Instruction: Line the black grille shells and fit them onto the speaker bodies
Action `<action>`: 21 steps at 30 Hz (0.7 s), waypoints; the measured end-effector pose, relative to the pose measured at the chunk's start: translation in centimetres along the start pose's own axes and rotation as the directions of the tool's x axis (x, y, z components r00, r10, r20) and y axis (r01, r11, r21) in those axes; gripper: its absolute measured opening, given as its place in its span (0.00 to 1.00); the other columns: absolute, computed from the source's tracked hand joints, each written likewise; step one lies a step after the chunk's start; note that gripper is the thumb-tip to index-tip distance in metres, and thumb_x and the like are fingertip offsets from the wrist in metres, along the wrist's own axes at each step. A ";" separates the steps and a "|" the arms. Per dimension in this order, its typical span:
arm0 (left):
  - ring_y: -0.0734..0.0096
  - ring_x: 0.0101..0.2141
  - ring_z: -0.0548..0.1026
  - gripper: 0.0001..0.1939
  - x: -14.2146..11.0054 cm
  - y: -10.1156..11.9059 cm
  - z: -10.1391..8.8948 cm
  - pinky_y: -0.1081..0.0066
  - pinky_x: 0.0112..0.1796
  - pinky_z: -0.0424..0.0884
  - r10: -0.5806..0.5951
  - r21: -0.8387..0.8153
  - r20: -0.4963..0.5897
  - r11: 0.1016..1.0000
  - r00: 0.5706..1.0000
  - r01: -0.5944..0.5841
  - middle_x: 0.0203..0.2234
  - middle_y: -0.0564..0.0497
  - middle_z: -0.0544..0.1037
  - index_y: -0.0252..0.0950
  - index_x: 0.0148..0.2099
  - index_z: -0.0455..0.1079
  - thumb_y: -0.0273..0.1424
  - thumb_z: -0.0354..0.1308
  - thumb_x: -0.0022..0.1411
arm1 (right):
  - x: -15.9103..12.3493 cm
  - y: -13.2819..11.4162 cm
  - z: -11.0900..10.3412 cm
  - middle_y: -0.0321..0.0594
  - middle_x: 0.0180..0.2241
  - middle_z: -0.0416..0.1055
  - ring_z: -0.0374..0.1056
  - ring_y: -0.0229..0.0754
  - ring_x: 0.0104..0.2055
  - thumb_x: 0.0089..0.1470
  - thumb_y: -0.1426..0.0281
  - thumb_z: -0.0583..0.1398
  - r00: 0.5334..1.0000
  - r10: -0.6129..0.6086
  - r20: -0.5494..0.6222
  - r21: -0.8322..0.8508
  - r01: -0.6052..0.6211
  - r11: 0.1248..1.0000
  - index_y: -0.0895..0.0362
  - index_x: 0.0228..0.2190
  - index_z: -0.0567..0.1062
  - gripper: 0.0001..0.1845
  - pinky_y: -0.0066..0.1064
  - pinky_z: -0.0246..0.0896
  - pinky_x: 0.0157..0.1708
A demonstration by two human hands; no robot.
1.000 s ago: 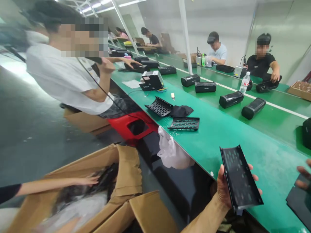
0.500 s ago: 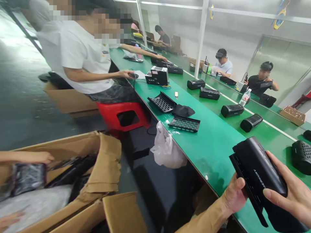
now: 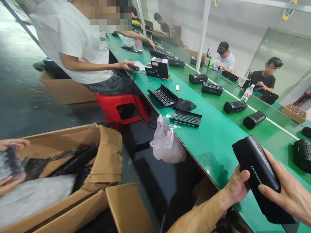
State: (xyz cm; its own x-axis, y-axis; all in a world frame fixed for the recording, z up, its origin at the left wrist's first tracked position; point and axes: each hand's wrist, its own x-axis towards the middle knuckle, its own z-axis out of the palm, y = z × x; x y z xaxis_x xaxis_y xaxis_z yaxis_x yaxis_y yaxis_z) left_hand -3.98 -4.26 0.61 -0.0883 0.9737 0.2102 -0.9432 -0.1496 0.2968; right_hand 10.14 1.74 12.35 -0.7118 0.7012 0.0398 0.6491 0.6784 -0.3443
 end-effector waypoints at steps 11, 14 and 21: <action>0.39 0.56 0.79 0.50 2.7 2.2 0.5 0.46 0.58 0.73 0.058 0.073 -0.211 0.996 0.976 -0.043 0.54 0.40 0.83 0.38 0.66 0.71 0.49 0.81 0.45 | -3.5 1.4 2.0 0.54 0.76 0.46 0.52 0.72 0.74 0.52 0.42 0.69 0.947 0.160 -0.277 0.250 -0.089 0.964 0.46 0.76 0.43 0.64 0.66 0.60 0.65; 0.40 0.56 0.79 0.49 3.0 1.8 0.6 0.47 0.58 0.73 0.061 0.132 -0.235 0.991 0.970 -0.030 0.53 0.40 0.84 0.38 0.66 0.71 0.51 0.80 0.45 | -4.1 1.1 5.9 0.56 0.72 0.53 0.56 0.72 0.72 0.53 0.46 0.71 0.830 0.193 -0.524 0.280 -0.047 0.959 0.48 0.72 0.51 0.57 0.69 0.56 0.66; 0.39 0.61 0.76 0.50 4.5 1.8 0.2 0.42 0.63 0.68 -0.063 0.320 -0.132 0.942 0.989 0.103 0.57 0.39 0.81 0.41 0.69 0.69 0.56 0.76 0.49 | -3.0 1.9 5.9 0.54 0.63 0.64 0.63 0.66 0.67 0.55 0.54 0.70 0.709 0.154 -0.688 0.311 0.096 0.946 0.49 0.60 0.64 0.38 0.63 0.60 0.64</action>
State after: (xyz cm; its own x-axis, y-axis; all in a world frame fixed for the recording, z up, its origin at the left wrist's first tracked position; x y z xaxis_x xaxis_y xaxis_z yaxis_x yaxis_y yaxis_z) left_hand -6.05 -0.14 2.29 -0.0701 0.9953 0.0666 -0.7946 -0.0960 0.5995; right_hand 11.95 -0.36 5.99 -0.2196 0.7527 0.6206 0.4622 0.6405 -0.6133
